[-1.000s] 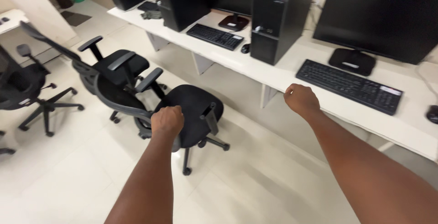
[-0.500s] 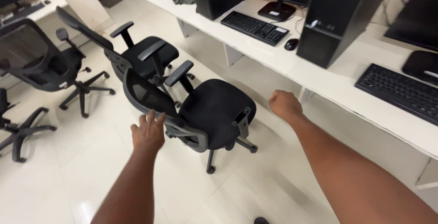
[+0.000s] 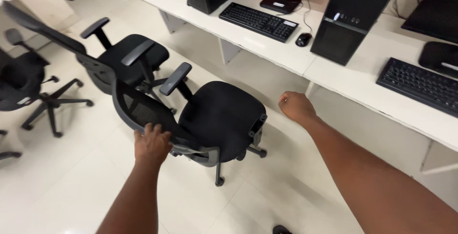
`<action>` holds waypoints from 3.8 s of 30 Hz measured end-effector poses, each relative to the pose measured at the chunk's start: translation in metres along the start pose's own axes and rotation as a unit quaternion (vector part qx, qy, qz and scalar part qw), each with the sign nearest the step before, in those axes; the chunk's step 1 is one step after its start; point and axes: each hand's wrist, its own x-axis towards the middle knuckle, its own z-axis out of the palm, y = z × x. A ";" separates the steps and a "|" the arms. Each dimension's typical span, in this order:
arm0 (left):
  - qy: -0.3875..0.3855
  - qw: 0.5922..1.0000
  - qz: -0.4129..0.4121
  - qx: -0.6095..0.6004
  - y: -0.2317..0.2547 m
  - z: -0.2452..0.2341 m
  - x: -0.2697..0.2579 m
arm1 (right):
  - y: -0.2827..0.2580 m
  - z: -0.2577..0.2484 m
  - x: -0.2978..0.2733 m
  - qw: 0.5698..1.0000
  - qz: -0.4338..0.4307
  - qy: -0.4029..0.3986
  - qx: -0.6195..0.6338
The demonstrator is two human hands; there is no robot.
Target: The person repeatedly moves several office chairs in a computer lab. They pull chairs out from under desks, rotate them, and push them back in, repeating this sequence across multiple workstations.
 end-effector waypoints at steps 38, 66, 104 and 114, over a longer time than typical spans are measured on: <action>0.105 0.955 0.027 -0.276 0.010 0.105 0.036 | -0.107 0.079 -0.070 0.983 -0.037 -0.090 -0.153; 0.067 0.933 0.250 -0.250 0.194 0.026 -0.132 | 0.107 -0.012 -0.207 0.983 0.103 0.038 -0.148; 0.137 0.806 0.501 -0.284 0.370 -0.072 -0.099 | 0.283 -0.061 -0.297 0.841 0.478 0.224 -0.117; 0.137 0.830 0.470 -0.267 0.442 -0.095 -0.102 | 0.341 -0.094 -0.285 0.842 0.463 0.253 -0.110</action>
